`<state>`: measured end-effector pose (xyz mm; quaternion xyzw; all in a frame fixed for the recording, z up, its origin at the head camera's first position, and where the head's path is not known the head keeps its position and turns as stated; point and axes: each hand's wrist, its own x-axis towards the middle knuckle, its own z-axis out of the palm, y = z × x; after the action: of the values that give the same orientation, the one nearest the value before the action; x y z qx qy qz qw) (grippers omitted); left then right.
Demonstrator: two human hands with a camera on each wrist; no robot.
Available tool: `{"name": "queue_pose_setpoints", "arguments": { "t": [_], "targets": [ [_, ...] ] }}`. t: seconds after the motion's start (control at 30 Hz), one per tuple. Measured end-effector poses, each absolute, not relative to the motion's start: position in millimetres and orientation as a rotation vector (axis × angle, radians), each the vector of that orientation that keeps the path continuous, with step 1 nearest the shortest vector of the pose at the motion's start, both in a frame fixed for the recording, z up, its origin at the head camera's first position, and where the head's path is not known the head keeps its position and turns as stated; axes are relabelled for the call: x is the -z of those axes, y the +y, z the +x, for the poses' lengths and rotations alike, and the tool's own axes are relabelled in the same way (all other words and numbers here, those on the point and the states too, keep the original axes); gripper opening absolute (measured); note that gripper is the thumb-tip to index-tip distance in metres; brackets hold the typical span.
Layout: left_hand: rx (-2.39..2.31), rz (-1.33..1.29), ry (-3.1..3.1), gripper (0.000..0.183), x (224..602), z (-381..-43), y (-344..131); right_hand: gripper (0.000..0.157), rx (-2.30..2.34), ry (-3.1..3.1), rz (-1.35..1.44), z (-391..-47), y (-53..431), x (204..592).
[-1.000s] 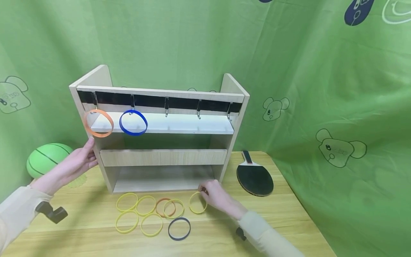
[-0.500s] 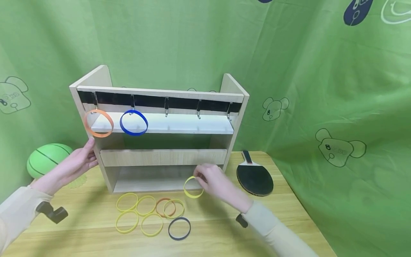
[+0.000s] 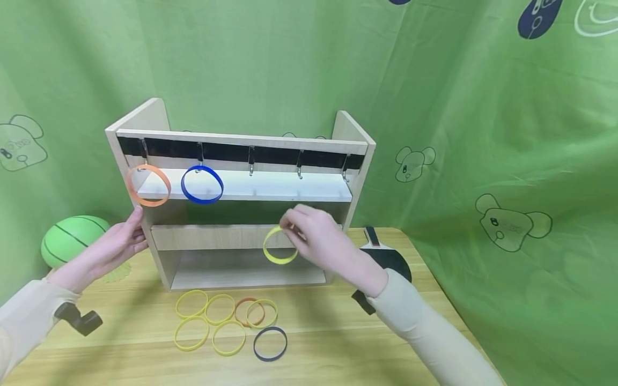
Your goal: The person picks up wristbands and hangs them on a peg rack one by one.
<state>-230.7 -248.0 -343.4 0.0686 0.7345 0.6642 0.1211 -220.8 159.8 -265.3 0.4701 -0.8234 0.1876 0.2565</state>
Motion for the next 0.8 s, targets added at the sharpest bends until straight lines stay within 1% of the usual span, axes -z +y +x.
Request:
{"name": "queue_pose_setpoints", "arguments": {
  "t": [0.2, 0.37, 0.57, 0.8],
  "targets": [
    [-1.922, 0.19, 2.155, 0.099, 342.5, -230.7, -248.5, 0.007, -0.581, -2.149, 1.253, -222.2, 149.1, 221.7],
    [-1.928, 0.184, 2.148, 0.099, 342.8, -230.5, -248.5, 0.006, -0.594, -2.113, 1.235, -224.0, 138.4, 197.8],
    [-1.931, 0.194, 2.146, 0.098, 343.2, -230.5, -248.6, 0.005, -0.582, -2.111, 1.234, -231.1, 124.9, 186.5],
    [-1.934, 0.189, 2.136, 0.099, 342.3, -230.1, -247.5, 0.005, -0.573, -2.153, 1.212, -245.9, 114.7, 188.5]
  ]
}}
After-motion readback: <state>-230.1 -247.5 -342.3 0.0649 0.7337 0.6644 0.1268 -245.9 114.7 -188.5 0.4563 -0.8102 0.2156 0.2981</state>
